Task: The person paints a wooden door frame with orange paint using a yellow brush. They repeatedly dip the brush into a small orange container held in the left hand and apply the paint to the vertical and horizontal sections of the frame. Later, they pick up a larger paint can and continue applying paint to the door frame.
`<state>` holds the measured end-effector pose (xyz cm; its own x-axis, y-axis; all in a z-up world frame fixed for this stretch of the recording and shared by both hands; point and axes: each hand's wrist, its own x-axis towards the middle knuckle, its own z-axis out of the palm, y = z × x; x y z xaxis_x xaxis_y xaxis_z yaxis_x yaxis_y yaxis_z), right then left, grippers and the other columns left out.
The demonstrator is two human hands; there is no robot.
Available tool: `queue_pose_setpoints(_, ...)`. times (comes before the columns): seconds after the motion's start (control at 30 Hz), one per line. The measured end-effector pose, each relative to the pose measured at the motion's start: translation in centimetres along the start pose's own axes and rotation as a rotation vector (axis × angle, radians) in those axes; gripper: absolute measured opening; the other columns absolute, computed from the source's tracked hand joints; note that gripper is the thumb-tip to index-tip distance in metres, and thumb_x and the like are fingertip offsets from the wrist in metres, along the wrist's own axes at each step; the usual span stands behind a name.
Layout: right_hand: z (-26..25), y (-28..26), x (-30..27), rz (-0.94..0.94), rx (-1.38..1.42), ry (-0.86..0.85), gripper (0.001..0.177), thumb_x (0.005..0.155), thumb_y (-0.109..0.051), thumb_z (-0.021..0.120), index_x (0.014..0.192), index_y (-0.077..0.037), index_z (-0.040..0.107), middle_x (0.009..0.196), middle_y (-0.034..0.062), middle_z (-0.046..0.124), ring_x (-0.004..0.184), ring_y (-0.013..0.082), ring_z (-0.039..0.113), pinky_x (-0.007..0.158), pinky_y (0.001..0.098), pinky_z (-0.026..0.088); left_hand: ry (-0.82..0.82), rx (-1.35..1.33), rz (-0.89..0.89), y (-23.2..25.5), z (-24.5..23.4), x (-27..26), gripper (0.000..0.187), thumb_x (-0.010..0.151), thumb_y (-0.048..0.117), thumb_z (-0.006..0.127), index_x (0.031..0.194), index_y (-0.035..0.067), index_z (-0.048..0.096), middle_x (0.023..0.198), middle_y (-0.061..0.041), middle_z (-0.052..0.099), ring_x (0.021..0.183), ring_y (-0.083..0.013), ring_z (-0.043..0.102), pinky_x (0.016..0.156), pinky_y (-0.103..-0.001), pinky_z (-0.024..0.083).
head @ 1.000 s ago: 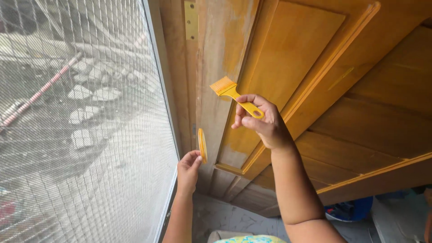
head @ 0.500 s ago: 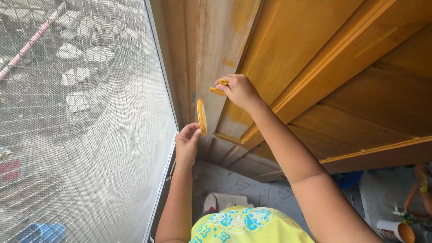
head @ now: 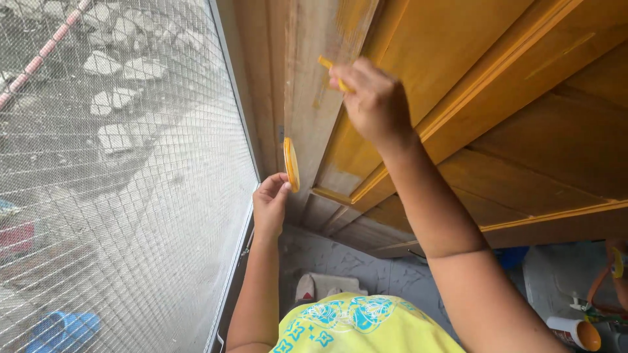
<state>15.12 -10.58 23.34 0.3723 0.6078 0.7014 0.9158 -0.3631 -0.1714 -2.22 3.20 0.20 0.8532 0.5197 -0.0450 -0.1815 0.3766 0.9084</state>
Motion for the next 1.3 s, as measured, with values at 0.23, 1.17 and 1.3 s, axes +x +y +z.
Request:
queue_pose_setpoints(0.23, 6.6, 2.4, -4.0, 0.118, 0.072, -0.183, 0.006, 0.091, -0.011, 0.076, 0.098, -0.009, 0.076, 0.088, 0.0125, 0.07, 0.077, 0.0343, 0.069, 0.065, 0.0416, 0.055, -0.024, -0.036, -0.024, -0.9, 0.9, 0.6, 0.014, 0.094, 0.0, 0.068, 0.108, -0.002, 0.07, 0.102, -0.003, 0.072, 0.095, -0.0101, 0.065, 0.089, -0.024, 0.051)
queue_pose_setpoints(1.17, -2.1, 2.7, 5.3, -0.053, -0.056, 0.035, 0.008, 0.101, -0.014, 0.077, 0.105, -0.008, 0.073, 0.091, 0.0103, 0.07, 0.073, 0.0306, 0.068, 0.062, 0.0381, 0.052, -0.045, -0.088, -0.044, 0.3, 1.8, 2.1, 0.013, 0.094, 0.0, 0.068, 0.107, 0.0, 0.07, 0.102, -0.003, 0.071, 0.096, -0.0117, 0.064, 0.09, -0.026, 0.051)
queue_pose_setpoints(1.3, -5.9, 1.2, 7.2, -0.092, -0.027, 0.161, 0.012, 0.104, -0.009, 0.079, 0.111, -0.004, 0.071, 0.091, 0.0118, 0.067, 0.077, 0.0309, 0.066, 0.067, 0.0371, 0.051, -0.073, -0.105, -0.023, 0.8, 1.7, 2.5, 0.012, 0.095, 0.0, 0.067, 0.107, 0.0, 0.069, 0.102, -0.003, 0.07, 0.096, -0.0119, 0.064, 0.09, -0.026, 0.052)
